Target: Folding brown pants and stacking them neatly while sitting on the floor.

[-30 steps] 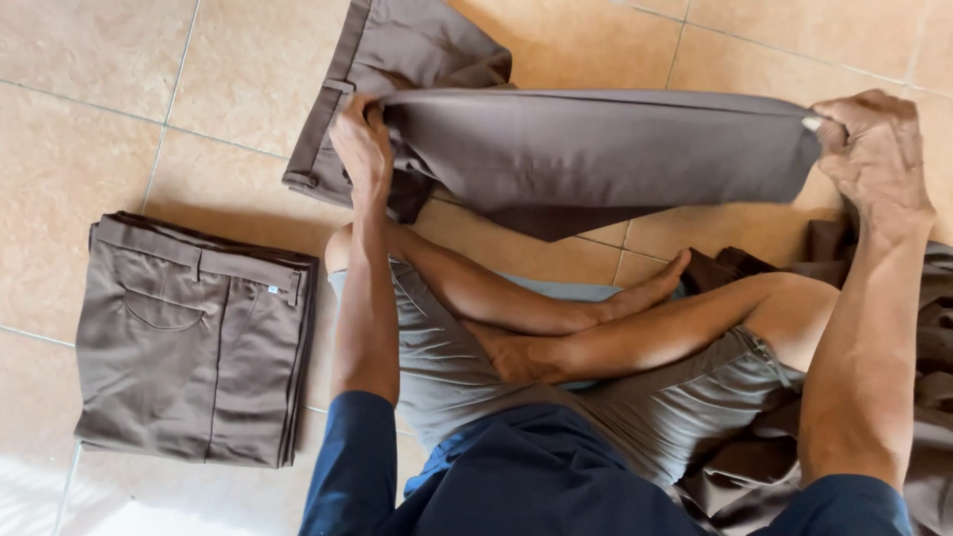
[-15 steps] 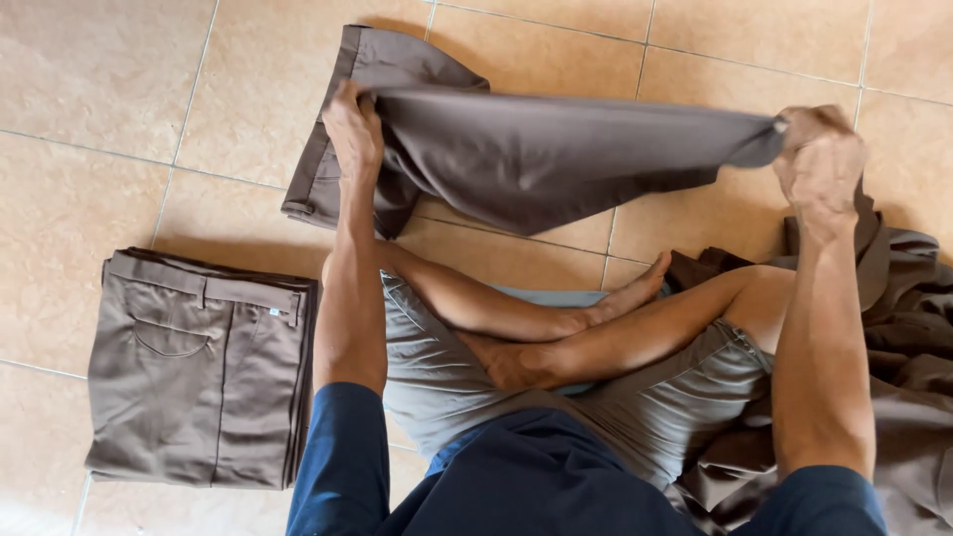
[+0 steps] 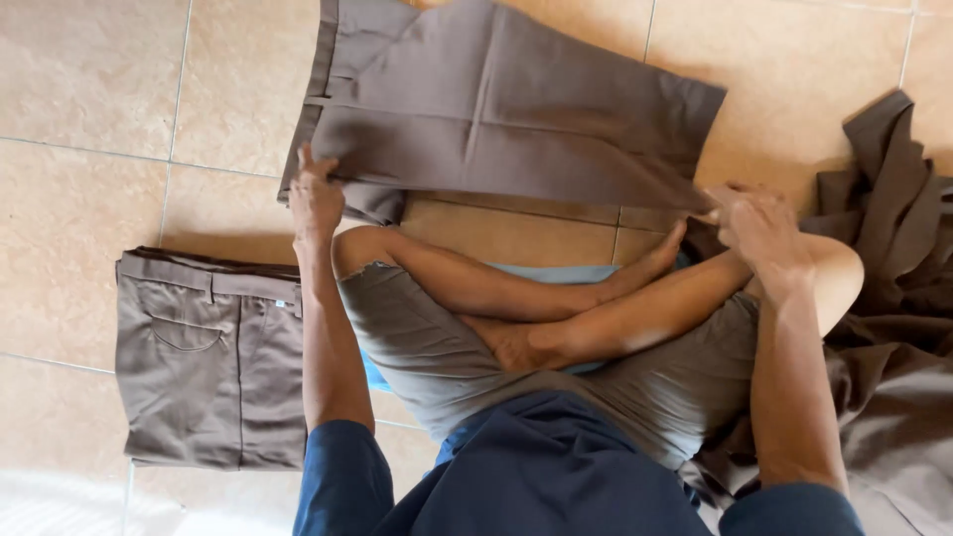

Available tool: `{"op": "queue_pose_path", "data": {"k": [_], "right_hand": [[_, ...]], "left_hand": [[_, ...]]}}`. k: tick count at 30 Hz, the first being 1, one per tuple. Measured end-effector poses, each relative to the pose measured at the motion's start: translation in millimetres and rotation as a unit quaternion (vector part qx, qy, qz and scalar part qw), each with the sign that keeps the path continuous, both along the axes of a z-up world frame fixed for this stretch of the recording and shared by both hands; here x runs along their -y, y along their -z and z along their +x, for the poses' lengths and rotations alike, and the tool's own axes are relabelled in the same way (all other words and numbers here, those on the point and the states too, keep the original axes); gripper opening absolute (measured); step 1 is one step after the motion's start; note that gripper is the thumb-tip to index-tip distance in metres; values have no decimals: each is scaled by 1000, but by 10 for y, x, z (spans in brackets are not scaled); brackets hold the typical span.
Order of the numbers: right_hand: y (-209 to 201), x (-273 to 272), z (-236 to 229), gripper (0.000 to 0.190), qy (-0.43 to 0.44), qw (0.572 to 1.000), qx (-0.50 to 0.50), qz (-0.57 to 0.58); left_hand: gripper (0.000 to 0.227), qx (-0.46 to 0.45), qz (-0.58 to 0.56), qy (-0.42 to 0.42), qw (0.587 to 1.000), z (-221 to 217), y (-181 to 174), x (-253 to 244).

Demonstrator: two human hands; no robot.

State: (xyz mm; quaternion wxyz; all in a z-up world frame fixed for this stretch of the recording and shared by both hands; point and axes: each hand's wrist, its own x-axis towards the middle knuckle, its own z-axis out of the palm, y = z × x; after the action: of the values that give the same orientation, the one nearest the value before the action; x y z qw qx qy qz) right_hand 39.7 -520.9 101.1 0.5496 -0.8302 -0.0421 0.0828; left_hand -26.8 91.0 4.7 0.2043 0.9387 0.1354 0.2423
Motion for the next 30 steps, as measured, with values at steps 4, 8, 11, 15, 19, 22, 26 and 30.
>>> {"op": "queue_pose_path", "data": {"k": [4, 8, 11, 15, 19, 22, 26, 30], "right_hand": [[633, 186, 529, 33, -178, 872, -32, -455], [962, -19, 1034, 40, -96, 841, -112, -521], [2219, 370, 1465, 67, -123, 890, -31, -437], [2711, 474, 1398, 54, -75, 886, 32, -457], [2387, 258, 1296, 44, -39, 948, -77, -308], [2003, -46, 1238, 58, -8, 962, -171, -212], [2241, -349, 1239, 69, -8, 971, -176, -162], [1985, -202, 1338, 45, 56, 992, -114, -14]], "left_hand": [[37, -139, 124, -78, 979, 108, 205, 184], [31, 2, 221, 49, 974, 509, 53, 925], [46, -138, 114, 91, 980, 806, 531, 1240], [63, -235, 156, 40, 959, 773, 979, 1248], [68, -323, 109, 12, 940, 689, 944, 951], [70, -336, 92, -14, 937, 633, 933, 807], [70, -272, 111, -46, 955, 585, 1076, 852], [69, -148, 129, -66, 978, 594, 871, 1075]]}}
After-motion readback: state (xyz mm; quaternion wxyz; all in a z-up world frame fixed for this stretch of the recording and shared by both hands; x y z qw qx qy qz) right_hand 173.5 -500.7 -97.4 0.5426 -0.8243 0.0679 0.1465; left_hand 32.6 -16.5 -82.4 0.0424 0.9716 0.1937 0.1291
